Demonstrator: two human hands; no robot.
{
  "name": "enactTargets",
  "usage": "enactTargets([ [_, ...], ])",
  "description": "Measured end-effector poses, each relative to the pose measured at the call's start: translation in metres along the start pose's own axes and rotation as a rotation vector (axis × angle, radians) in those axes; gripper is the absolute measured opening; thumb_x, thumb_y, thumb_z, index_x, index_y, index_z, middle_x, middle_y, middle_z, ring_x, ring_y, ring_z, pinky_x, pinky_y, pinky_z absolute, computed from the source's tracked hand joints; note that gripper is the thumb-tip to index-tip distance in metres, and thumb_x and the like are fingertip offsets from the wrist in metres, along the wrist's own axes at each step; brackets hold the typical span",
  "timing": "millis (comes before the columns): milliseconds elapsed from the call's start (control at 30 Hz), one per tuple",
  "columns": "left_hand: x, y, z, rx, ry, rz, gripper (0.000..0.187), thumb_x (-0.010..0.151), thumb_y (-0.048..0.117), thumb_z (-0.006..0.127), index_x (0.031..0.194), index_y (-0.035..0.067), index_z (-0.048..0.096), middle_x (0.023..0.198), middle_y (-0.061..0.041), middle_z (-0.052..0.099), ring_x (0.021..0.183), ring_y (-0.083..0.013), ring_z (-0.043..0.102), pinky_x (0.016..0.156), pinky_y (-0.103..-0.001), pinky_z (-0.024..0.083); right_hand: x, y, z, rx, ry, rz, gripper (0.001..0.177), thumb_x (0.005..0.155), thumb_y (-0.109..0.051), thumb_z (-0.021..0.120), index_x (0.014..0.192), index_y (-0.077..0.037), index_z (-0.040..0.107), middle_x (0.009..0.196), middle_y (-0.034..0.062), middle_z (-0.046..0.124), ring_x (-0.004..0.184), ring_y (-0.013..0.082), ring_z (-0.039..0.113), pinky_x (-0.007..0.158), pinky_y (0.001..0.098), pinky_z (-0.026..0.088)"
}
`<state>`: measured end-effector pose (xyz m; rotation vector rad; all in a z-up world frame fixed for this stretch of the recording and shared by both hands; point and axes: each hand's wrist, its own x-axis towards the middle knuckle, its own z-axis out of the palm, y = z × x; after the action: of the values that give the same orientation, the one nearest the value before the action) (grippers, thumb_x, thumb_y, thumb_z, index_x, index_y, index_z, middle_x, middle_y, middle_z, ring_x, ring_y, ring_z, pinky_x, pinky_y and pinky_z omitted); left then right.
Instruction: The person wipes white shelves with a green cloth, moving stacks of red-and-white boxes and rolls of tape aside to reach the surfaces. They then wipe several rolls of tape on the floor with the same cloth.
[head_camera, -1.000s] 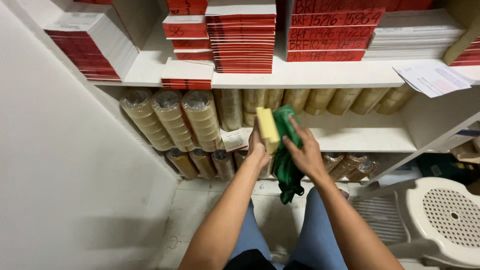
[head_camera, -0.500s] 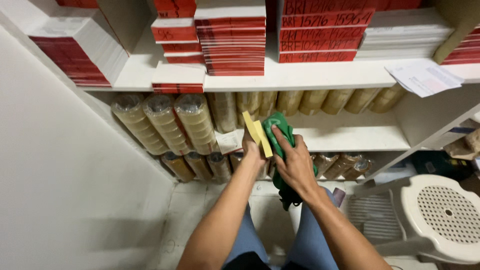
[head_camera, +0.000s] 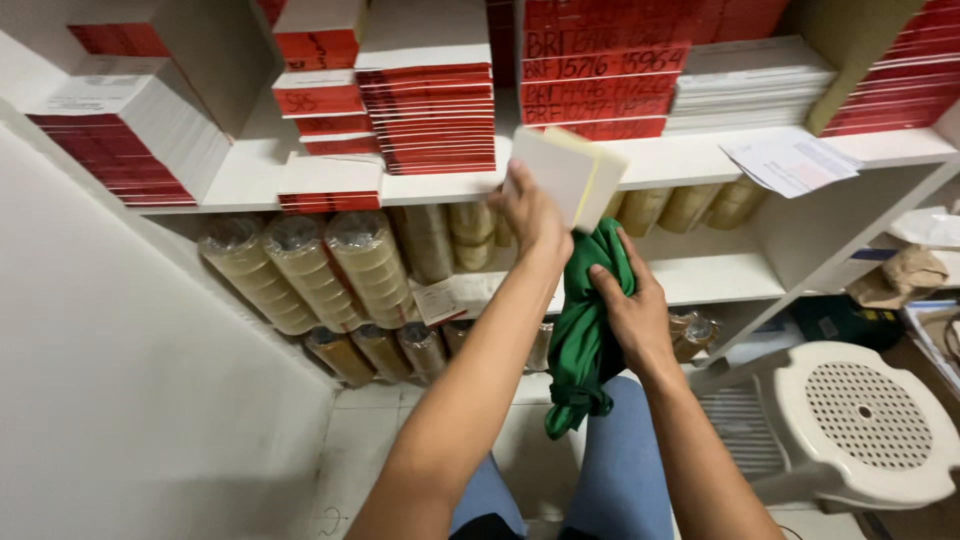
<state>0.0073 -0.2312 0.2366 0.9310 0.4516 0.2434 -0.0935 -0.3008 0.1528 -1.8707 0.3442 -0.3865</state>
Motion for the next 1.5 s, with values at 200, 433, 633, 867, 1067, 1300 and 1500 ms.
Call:
enactTargets([
  [200, 0.044, -0.020, 0.033, 0.285, 0.046, 0.172, 0.055, 0.104, 0.043, 0.051, 0.137, 0.005, 0.029, 0.130, -0.031, 0.052, 0.130, -0.0499, 0.052, 0.108, -0.055, 0.043, -0.001, 0.022, -0.023, 0.048, 0.045, 0.081, 0.062, 0.090, -0.033, 0.074, 0.149, -0.033, 0.057, 0.131, 0.0205, 0.068, 0.120, 0.0386, 0.065, 0.095, 0.0479, 0.054],
  [433, 0.056, -0.025, 0.046, 0.480, 0.098, 0.108, 0.048, 0.107, 0.036, 0.045, 0.136, 0.006, 0.023, 0.132, -0.028, 0.046, 0.132, -0.0466, 0.051, 0.111, -0.054, 0.043, 0.006, 0.021, -0.045, 0.048, 0.083, 0.118, 0.061, 0.089, -0.032, 0.075, 0.148, -0.033, 0.058, 0.129, 0.0210, 0.069, 0.119, 0.0382, 0.066, 0.094, 0.0477, 0.055],
  [633, 0.065, -0.022, 0.048, 0.480, 0.127, 0.128, 0.041, 0.104, 0.027, 0.052, 0.131, 0.005, 0.030, 0.131, -0.026, 0.044, 0.130, -0.0486, 0.051, 0.113, -0.052, 0.041, 0.013, 0.007, -0.046, 0.040, 0.099, 0.131, 0.060, 0.090, -0.036, 0.073, 0.148, -0.036, 0.057, 0.130, 0.0183, 0.069, 0.121, 0.0393, 0.065, 0.097, 0.0490, 0.053],
  [867, 0.058, -0.018, 0.029, 0.408, 0.078, 0.375, 0.038, 0.103, 0.026, 0.053, 0.128, -0.001, 0.042, 0.136, -0.028, 0.047, 0.135, -0.0492, 0.047, 0.115, -0.056, 0.039, 0.027, 0.018, -0.034, 0.020, 0.124, 0.092, 0.060, 0.091, -0.034, 0.072, 0.149, -0.033, 0.057, 0.131, 0.0227, 0.067, 0.121, 0.0434, 0.063, 0.097, 0.0512, 0.052],
  [1067, 0.037, -0.039, -0.009, 0.270, -0.154, 0.428, 0.038, 0.106, 0.031, 0.050, 0.129, 0.002, 0.041, 0.131, -0.027, 0.051, 0.130, -0.0437, 0.049, 0.111, -0.052, 0.036, 0.036, -0.002, -0.027, -0.200, 0.214, -0.396, 0.063, 0.092, -0.030, 0.074, 0.152, -0.035, 0.055, 0.123, 0.0215, 0.062, 0.111, 0.0461, 0.064, 0.091, 0.0539, 0.052],
  [1300, 0.015, -0.039, -0.040, 0.222, -0.270, 0.456, 0.022, 0.107, 0.024, 0.050, 0.119, 0.005, 0.046, 0.117, -0.014, 0.049, 0.116, -0.0265, 0.046, 0.108, -0.044, 0.036, 0.099, -0.004, -0.020, -0.447, 0.298, -0.909, 0.075, 0.083, -0.004, 0.069, 0.152, -0.028, 0.058, 0.124, 0.0277, 0.053, 0.104, 0.0517, 0.062, 0.087, 0.0544, 0.052],
  [1500, 0.010, -0.001, -0.038, -0.066, -0.145, 0.028, 0.047, 0.098, 0.036, 0.068, 0.136, 0.016, 0.047, 0.112, -0.008, 0.048, 0.102, -0.0188, 0.050, 0.092, -0.033, 0.043, 0.035, -0.065, -0.015, 0.434, 0.138, -0.178, 0.051, 0.103, -0.024, 0.060, 0.153, -0.020, 0.051, 0.131, 0.0201, 0.064, 0.117, 0.0282, 0.061, 0.101, 0.0451, 0.050],
])
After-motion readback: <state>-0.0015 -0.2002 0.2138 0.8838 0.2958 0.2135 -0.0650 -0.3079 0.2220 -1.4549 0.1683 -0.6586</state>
